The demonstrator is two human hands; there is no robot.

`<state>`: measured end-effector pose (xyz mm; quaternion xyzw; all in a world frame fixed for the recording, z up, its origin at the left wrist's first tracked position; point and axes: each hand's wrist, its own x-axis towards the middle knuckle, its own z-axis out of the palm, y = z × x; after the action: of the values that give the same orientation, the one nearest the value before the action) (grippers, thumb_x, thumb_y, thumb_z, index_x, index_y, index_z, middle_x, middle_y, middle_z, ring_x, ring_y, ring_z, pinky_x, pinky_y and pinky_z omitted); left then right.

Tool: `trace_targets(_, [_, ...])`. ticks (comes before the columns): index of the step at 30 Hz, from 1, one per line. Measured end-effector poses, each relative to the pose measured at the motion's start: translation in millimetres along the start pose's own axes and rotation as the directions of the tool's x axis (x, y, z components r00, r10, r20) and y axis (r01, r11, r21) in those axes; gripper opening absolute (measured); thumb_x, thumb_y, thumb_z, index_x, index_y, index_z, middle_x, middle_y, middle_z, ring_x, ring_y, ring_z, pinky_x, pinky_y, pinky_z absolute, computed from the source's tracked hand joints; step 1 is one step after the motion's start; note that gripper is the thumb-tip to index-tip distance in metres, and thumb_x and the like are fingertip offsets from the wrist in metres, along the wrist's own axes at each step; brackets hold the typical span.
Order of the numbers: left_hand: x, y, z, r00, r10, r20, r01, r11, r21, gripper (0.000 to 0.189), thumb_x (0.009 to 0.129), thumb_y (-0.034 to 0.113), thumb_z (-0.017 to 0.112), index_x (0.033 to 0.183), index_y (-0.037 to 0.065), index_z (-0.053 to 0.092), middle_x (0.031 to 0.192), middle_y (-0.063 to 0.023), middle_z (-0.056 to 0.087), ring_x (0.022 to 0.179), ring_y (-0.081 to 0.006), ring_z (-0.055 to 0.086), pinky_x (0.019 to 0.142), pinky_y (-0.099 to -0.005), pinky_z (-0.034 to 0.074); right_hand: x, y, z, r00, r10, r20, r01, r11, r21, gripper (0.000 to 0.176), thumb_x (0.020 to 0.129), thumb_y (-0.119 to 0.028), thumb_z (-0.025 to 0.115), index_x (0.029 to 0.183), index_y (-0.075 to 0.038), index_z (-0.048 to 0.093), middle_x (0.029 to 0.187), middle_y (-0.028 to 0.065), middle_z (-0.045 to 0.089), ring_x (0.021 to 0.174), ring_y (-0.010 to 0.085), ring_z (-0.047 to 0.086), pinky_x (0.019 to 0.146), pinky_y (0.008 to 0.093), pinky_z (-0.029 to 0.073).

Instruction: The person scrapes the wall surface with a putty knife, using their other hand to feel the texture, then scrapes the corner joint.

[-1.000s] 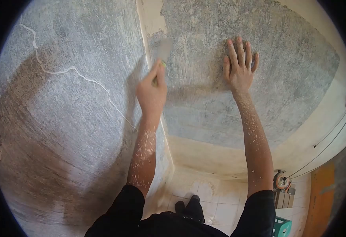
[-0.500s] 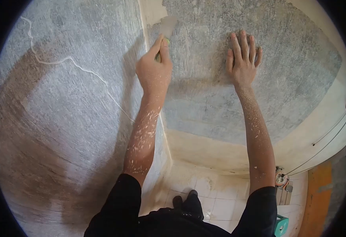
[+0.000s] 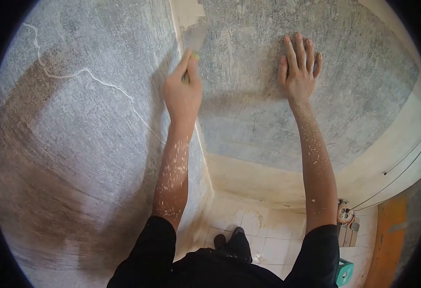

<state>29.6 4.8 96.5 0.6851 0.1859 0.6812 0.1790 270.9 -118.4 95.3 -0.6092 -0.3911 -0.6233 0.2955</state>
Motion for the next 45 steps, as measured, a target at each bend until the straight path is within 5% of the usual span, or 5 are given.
trace_targets(5, [-4, 0, 9, 1.0, -0.014, -0.004, 0.015, 1.0, 0.023, 0.03, 0.097, 0.017, 0.06, 0.122, 0.002, 0.067, 0.083, -0.016, 0.073, 0.075, -0.0203, 0.073, 0.06, -0.0299, 0.054, 6, 2, 2, 1.0, -0.003, -0.02, 0.003, 1.0, 0.003, 0.046, 0.103, -0.037, 0.039, 0.148, -0.031, 0.044, 0.155, -0.0044, 0.038, 0.147, 0.0183, 0.027, 0.122, 0.0422, 0.007])
trace_targets(8, [19, 35, -1, 0.973, -0.184, 0.138, 0.183, 0.983, 0.017, 0.033, 0.1, 0.018, 0.056, 0.127, 0.001, 0.063, 0.116, -0.019, 0.069, 0.109, -0.0242, 0.067, 0.088, -0.0305, 0.055, 4, 1, 1, 1.0, -0.005, -0.013, 0.006, 1.0, 0.028, 0.046, 0.103, -0.037, 0.039, 0.148, -0.031, 0.043, 0.156, -0.0045, 0.037, 0.147, 0.0181, 0.026, 0.122, 0.0422, 0.006])
trace_targets(24, [-23, -3, -1, 0.973, -0.139, 0.185, 0.132, 0.99, 0.051, 0.034, 0.099, 0.024, 0.058, 0.125, 0.003, 0.065, 0.106, -0.0185, 0.072, 0.096, -0.0233, 0.072, 0.08, -0.0304, 0.055, 2, -1, 0, 1.0, 0.013, 0.018, -0.013, 1.0, -0.002, 0.047, 0.104, -0.04, 0.033, 0.15, -0.032, 0.039, 0.158, -0.0058, 0.032, 0.148, 0.0168, 0.022, 0.123, 0.0417, 0.004])
trace_targets(27, [27, 23, 7, 1.0, 0.008, 0.01, -0.008, 1.0, 0.01, 0.031, 0.098, 0.02, 0.06, 0.123, 0.004, 0.067, 0.077, -0.0137, 0.072, 0.069, -0.0181, 0.072, 0.058, -0.0292, 0.052, 2, 2, 0, 1.0, 0.011, 0.029, -0.011, 1.0, 0.006, 0.048, 0.105, -0.042, 0.029, 0.15, -0.032, 0.038, 0.159, -0.0061, 0.031, 0.149, 0.0163, 0.021, 0.123, 0.0417, 0.002])
trace_targets(45, [6, 6, 1, 0.999, 0.007, 0.047, -0.008, 1.0, 0.019, 0.033, 0.098, 0.024, 0.057, 0.121, 0.003, 0.068, 0.085, -0.0202, 0.072, 0.078, -0.0279, 0.073, 0.067, -0.0337, 0.056, 2, 0, -2, 0.999, 0.022, 0.045, -0.023, 1.0, 0.02, 0.052, 0.104, -0.05, 0.021, 0.15, -0.033, 0.038, 0.158, -0.0063, 0.032, 0.149, 0.0152, 0.018, 0.123, 0.0412, -0.001])
